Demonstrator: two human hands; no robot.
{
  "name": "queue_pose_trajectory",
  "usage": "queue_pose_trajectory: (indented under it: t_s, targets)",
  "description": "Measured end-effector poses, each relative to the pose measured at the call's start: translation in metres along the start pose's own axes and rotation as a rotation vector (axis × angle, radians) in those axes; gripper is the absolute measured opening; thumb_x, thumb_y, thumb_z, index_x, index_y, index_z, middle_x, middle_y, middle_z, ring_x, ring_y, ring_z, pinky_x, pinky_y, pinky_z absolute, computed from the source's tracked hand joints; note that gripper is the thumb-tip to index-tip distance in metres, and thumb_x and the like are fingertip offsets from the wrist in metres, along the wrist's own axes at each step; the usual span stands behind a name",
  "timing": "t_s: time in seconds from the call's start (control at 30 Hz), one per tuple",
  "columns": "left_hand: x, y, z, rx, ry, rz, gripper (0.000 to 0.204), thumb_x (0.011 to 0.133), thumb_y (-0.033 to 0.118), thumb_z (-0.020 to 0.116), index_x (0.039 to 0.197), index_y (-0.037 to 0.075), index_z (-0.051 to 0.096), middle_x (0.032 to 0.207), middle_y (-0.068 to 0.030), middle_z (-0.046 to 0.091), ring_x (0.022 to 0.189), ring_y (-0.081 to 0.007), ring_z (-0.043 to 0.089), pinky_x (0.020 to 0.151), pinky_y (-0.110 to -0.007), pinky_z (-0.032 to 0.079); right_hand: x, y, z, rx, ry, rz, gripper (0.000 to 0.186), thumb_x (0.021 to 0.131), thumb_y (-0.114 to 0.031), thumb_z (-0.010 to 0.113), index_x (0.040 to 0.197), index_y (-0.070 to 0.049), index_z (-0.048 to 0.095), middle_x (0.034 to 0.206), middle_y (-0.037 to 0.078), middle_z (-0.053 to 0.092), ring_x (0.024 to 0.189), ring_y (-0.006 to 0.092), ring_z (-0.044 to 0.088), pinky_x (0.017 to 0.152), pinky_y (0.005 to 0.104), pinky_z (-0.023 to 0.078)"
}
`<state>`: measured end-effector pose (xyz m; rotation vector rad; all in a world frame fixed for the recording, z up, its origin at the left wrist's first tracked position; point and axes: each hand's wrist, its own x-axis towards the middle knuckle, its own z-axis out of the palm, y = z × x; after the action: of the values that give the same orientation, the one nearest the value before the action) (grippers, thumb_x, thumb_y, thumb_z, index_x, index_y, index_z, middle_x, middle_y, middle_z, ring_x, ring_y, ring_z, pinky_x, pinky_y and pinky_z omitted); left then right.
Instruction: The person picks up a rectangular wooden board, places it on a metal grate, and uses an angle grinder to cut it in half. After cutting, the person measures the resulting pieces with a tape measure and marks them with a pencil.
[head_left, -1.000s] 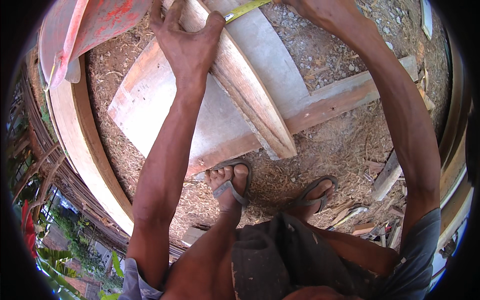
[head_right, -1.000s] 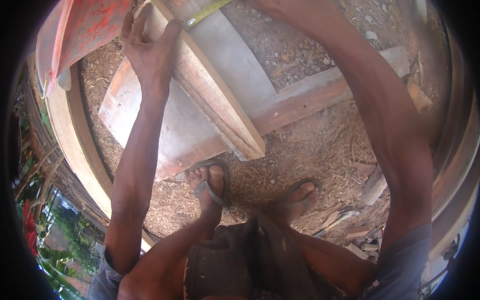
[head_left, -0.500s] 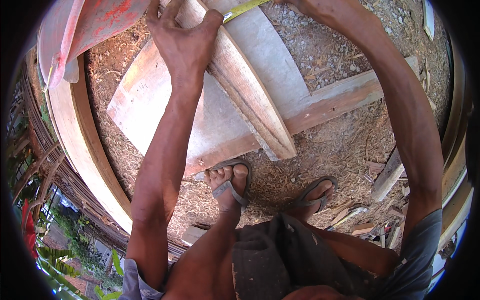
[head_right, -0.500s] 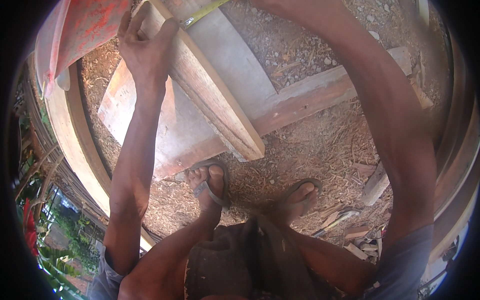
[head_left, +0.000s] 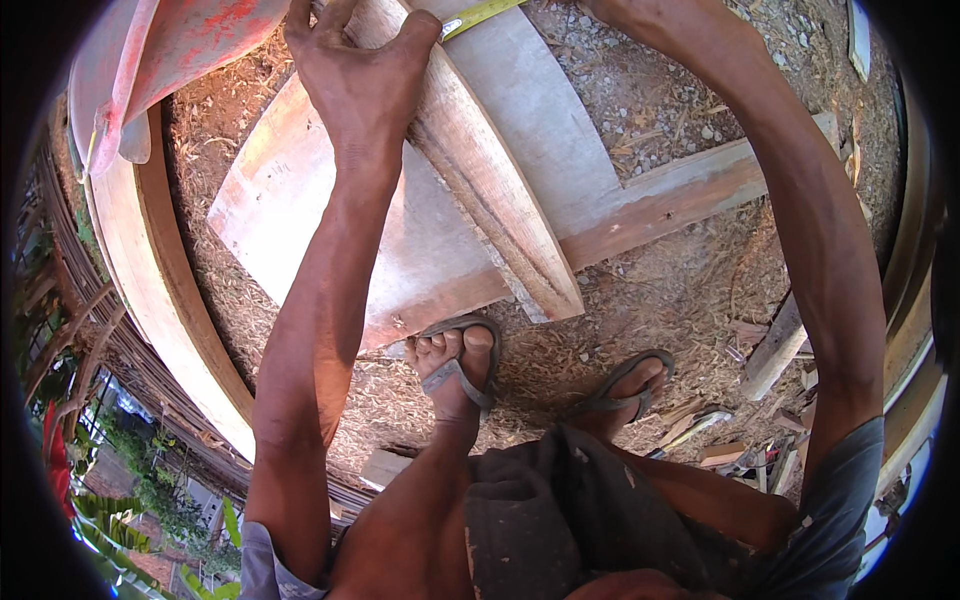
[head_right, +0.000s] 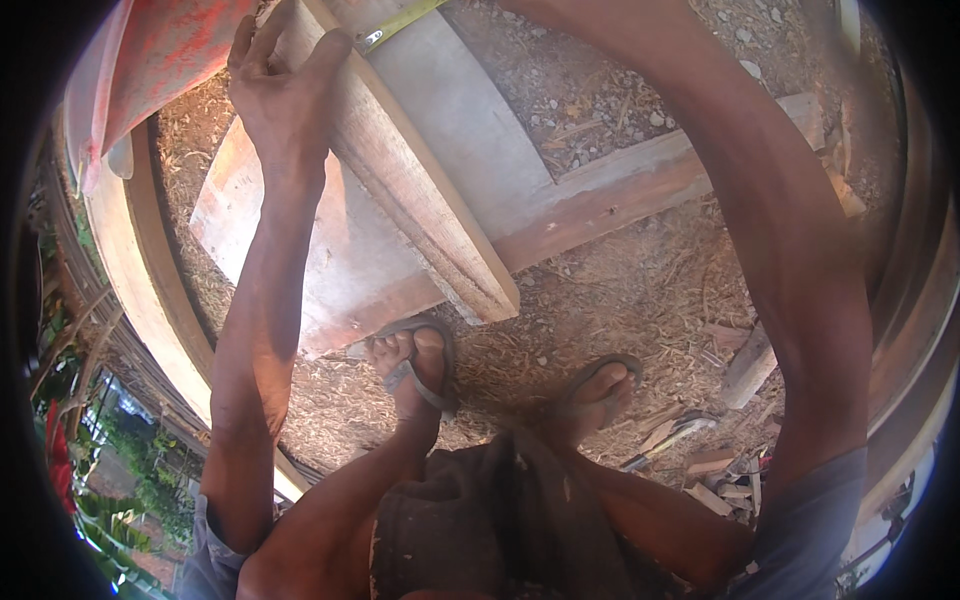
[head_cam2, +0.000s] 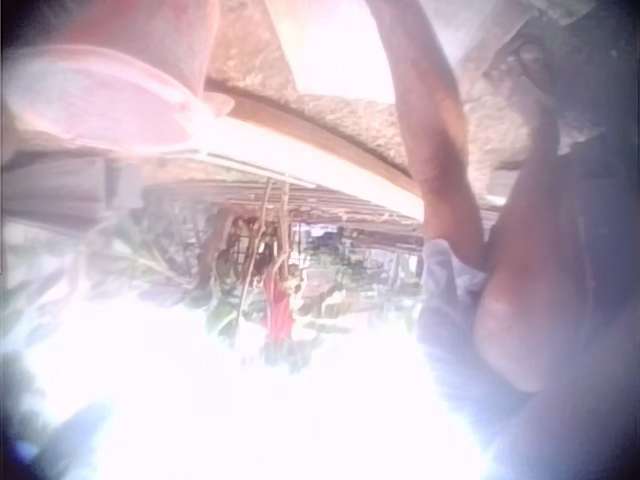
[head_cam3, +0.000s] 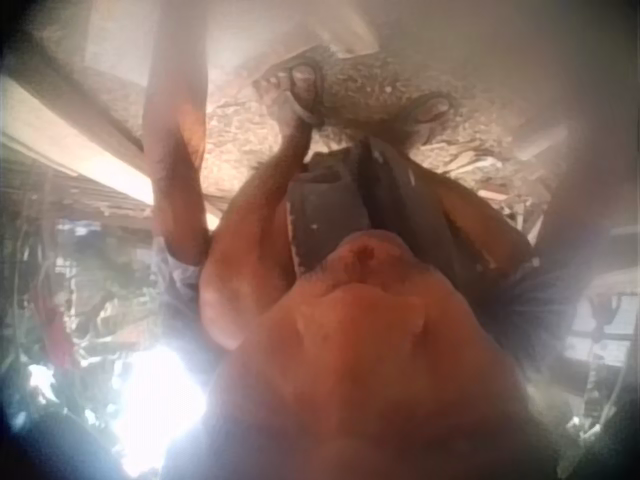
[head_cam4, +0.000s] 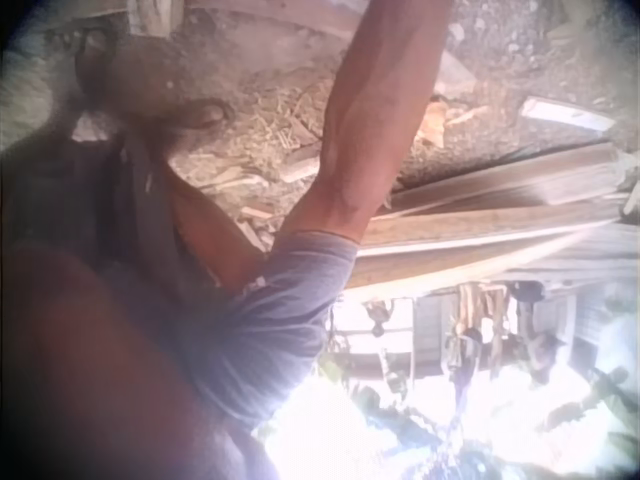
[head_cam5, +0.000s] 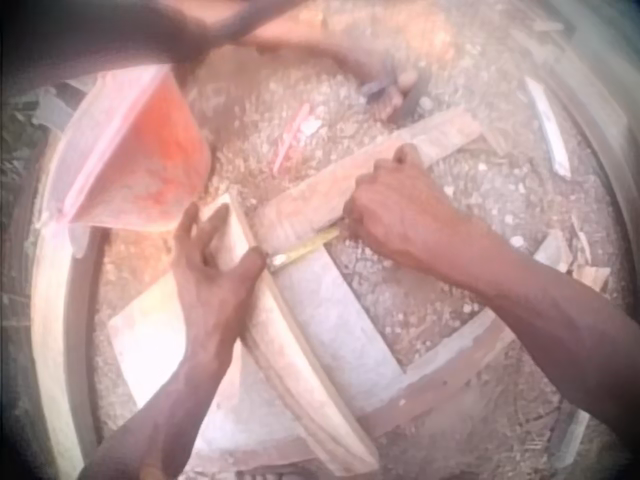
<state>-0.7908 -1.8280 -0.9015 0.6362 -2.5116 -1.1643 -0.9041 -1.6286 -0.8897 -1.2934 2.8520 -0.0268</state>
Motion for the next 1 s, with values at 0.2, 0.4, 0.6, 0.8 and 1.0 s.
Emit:
queue_pose_trajectory:
  t_s: [0.2,0.4,0.6,0.8,1.0]
  targets:
    - [0.001,0.002,0.002,-0.047,-0.046,-0.038,0.082,0.076,0.016,0.075,0.146,-0.004,0.038,0.141,-0.0206,0.051,0.131,-0.0347,0.047,0.111,-0.044,0.038,-0.007,-0.008,-0.012,0.023,0.023,0.026,0.023,0.084,-0.023,0.062,0.068,-0.01,0.072,0.071,0.012,0.067,0.08,0.0262,0.061,0.079,0.0453,0.037]
    - [-0.002,0.003,0.0,0.059,-0.024,0.018,0.068,0.077,0.017,0.075,0.137,-0.002,0.051,0.153,-0.0204,0.033,0.139,-0.0359,0.037,0.114,-0.046,0.035,-0.003,-0.008,-0.008,-0.024,0.002,0.032,0.022,0.084,-0.025,0.063,0.07,-0.011,0.073,0.072,0.011,0.067,0.081,0.0259,0.06,0.081,0.0436,0.038]
    - [-0.004,-0.008,0.002,0.1,-0.004,0.122,0.062,0.079,0.019,0.073,0.136,0.001,0.054,0.154,-0.0214,0.031,0.143,-0.0361,0.031,0.115,-0.047,0.032,-0.003,-0.008,-0.009,-0.035,-0.006,0.005,0.021,0.084,-0.025,0.063,0.071,-0.013,0.074,0.073,0.01,0.068,0.083,0.0254,0.061,0.082,0.0434,0.038]
    - [0.001,-0.008,0.004,-0.014,-0.049,0.076,0.068,0.079,0.03,0.076,0.139,0.008,0.054,0.155,-0.0214,0.025,0.144,-0.0358,0.031,0.116,-0.046,0.032,-0.002,0.001,0.008,-0.06,0.048,-0.031,0.02,0.082,-0.025,0.062,0.069,-0.015,0.074,0.074,0.008,0.068,0.083,0.0257,0.061,0.081,0.0441,0.038]
    - [-0.004,-0.007,0.002,-0.081,-0.036,0.012,0.061,0.08,0.027,0.075,0.136,0.009,0.058,0.156,-0.0216,0.025,0.144,-0.0362,0.03,0.115,-0.045,0.032,-0.003,-0.002,0.01,-0.043,0.078,-0.062,0.019,0.078,-0.022,0.059,0.067,-0.015,0.074,0.072,0.007,0.068,0.084,0.0254,0.061,0.082,0.0438,0.039]
